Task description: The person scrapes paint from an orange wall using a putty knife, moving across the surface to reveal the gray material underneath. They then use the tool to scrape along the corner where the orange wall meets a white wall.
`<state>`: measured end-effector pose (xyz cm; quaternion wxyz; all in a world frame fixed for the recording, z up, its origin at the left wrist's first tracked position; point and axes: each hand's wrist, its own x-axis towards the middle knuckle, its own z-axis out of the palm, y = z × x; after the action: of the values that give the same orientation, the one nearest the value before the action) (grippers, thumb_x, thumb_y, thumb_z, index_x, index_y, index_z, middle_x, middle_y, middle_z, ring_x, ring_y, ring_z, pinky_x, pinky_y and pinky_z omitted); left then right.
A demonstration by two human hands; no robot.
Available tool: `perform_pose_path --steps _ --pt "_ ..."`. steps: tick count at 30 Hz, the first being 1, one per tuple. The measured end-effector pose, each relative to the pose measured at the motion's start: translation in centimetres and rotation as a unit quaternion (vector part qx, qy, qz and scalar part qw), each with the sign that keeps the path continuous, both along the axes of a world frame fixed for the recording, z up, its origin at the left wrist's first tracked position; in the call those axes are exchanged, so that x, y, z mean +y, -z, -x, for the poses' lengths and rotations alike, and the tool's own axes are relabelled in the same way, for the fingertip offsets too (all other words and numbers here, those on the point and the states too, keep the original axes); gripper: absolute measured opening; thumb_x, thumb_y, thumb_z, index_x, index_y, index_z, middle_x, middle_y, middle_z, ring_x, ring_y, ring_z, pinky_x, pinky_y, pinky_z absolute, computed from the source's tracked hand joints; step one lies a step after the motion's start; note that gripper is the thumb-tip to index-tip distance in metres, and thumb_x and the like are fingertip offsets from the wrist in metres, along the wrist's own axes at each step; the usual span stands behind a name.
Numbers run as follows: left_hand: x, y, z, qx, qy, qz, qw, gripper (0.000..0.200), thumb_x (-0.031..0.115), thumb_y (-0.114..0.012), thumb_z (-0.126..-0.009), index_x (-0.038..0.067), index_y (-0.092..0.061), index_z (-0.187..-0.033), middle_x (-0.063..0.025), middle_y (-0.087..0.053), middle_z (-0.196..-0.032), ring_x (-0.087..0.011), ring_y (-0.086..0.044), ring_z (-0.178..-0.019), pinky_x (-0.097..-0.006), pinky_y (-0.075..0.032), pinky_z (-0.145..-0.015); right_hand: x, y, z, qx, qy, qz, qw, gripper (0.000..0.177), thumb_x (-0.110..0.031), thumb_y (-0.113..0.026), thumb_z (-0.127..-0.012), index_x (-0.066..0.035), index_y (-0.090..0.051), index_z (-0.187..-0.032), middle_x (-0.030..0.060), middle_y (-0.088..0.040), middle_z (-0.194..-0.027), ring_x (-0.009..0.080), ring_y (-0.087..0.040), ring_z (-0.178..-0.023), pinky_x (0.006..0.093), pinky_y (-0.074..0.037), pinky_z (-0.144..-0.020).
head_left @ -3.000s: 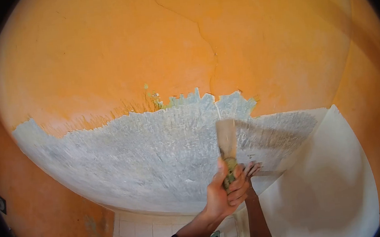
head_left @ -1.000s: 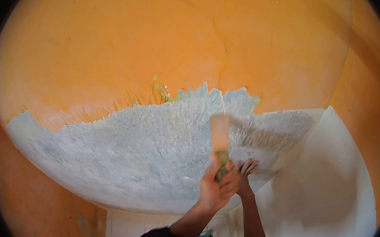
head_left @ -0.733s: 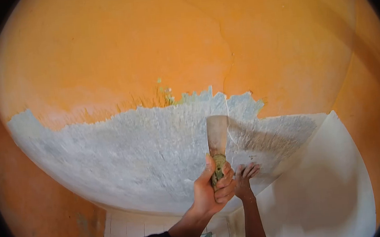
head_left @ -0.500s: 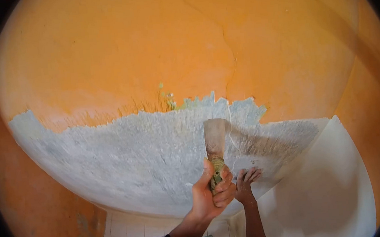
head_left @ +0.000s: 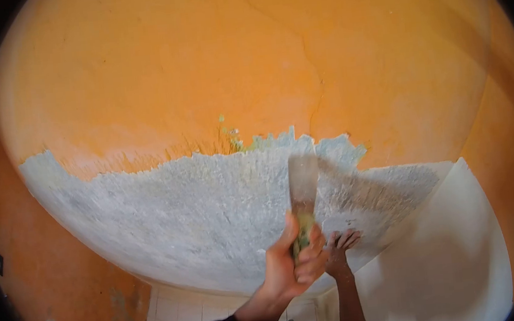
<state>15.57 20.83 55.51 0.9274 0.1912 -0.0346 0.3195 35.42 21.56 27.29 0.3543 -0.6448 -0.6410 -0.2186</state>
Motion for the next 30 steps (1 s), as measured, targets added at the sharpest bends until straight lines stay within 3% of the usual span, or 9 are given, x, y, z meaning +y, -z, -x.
perform_pose_path --steps 2,6,9,13,16,20,24,27,30 --pt "-0.2 -1.7 -0.5 0.002 -0.003 -0.005 1.0 0.052 0.057 -0.033 -0.095 0.008 -0.045 -0.084 0.0032 -0.033 -0.059 -0.0042 -0.023 -0.041 -0.0194 -0.018 -0.034 -0.8 0.2 0.4 0.023 -0.007 0.027 0.999 0.089 -0.048 -0.059 -0.086 -0.009 -0.007 -0.146 0.0295 0.02 -0.147 0.0623 0.021 -0.127 0.0777 0.006 -0.093" --pt "-0.7 1.5 0.0 0.025 -0.019 0.028 0.999 0.051 0.056 -0.033 -0.096 0.008 -0.045 -0.084 0.0029 -0.034 -0.059 -0.0042 -0.023 -0.041 -0.0197 -0.019 -0.034 -0.7 0.1 0.2 -0.018 -0.007 0.001 1.0 0.087 -0.048 -0.058 -0.086 -0.009 -0.009 -0.147 0.0282 0.022 -0.148 0.062 0.021 -0.127 0.0775 0.005 -0.093" --pt "-0.8 -0.5 -0.5 0.016 -0.011 0.0 1.0 0.051 0.056 -0.033 -0.096 0.008 -0.045 -0.084 0.0028 -0.034 -0.06 -0.0042 -0.023 -0.041 -0.0197 -0.019 -0.034 -0.8 0.2 0.2 -0.002 -0.007 0.008 1.0 0.088 -0.049 -0.059 -0.086 -0.01 -0.008 -0.147 0.028 0.022 -0.148 0.0617 0.021 -0.128 0.0773 0.005 -0.094" --pt "-1.0 2.3 0.1 0.039 -0.019 0.024 0.999 0.05 0.055 -0.033 -0.096 0.007 -0.046 -0.087 0.0029 -0.035 -0.06 -0.0047 -0.025 -0.042 -0.0198 -0.02 -0.035 -0.8 -0.4 0.5 -0.017 0.002 -0.001 1.0 0.092 -0.049 -0.057 -0.087 -0.012 -0.001 -0.149 0.0273 0.023 -0.148 0.0613 0.021 -0.128 0.077 0.006 -0.094" --pt "0.1 -1.1 -0.5 0.002 -0.001 -0.01 1.0 0.05 0.055 -0.034 -0.096 0.007 -0.046 -0.086 0.0029 -0.035 -0.06 -0.0052 -0.025 -0.042 -0.0197 -0.02 -0.035 -0.6 0.5 0.2 -0.014 0.006 0.01 1.0 0.092 -0.049 -0.057 -0.087 -0.013 0.0 -0.149 0.0274 0.023 -0.148 0.0606 0.022 -0.128 0.0768 0.006 -0.094" --pt "-0.9 3.7 0.2 0.009 -0.004 0.046 0.999 0.051 0.054 -0.033 -0.096 0.006 -0.046 -0.085 0.0026 -0.036 -0.06 -0.0054 -0.025 -0.04 -0.0195 -0.02 -0.033 -0.7 -0.2 0.4 -0.014 0.003 -0.009 1.0 0.091 -0.049 -0.057 -0.087 -0.014 -0.001 -0.149 0.027 0.022 -0.148 0.0601 0.021 -0.129 0.0768 0.006 -0.094" --pt "0.9 -0.1 0.9 -0.034 0.038 0.008 0.999 0.051 0.055 -0.034 -0.096 0.007 -0.045 -0.084 0.0023 -0.036 -0.06 -0.0049 -0.026 -0.04 -0.0195 -0.02 -0.032 -0.8 -0.3 0.4 -0.022 -0.001 -0.006 1.0 0.091 -0.049 -0.06 -0.085 -0.01 -0.007 -0.147 0.0307 0.02 -0.147 0.0634 0.019 -0.127 0.0786 0.004 -0.092" --pt "-0.4 4.1 0.7 0.022 -0.012 0.037 0.999 0.051 0.055 -0.033 -0.096 0.007 -0.046 -0.084 0.002 -0.036 -0.059 -0.0049 -0.026 -0.039 -0.0197 -0.021 -0.032 -0.8 -0.5 0.5 -0.026 0.011 0.004 1.0 0.091 -0.05 -0.061 -0.084 -0.009 -0.009 -0.146 0.0315 0.019 -0.147 0.0647 0.018 -0.126 0.0791 0.002 -0.092" --pt "0.1 3.0 0.8 0.022 -0.02 0.019 0.999 0.052 0.055 -0.032 -0.096 0.006 -0.046 -0.083 0.0025 -0.035 -0.059 -0.0046 -0.026 -0.04 -0.0191 -0.021 -0.033 -0.7 -0.1 0.3 -0.015 0.001 -0.001 1.0 0.091 -0.049 -0.061 -0.084 -0.009 -0.01 -0.147 0.0308 0.019 -0.147 0.0647 0.017 -0.126 0.0794 0.001 -0.092"
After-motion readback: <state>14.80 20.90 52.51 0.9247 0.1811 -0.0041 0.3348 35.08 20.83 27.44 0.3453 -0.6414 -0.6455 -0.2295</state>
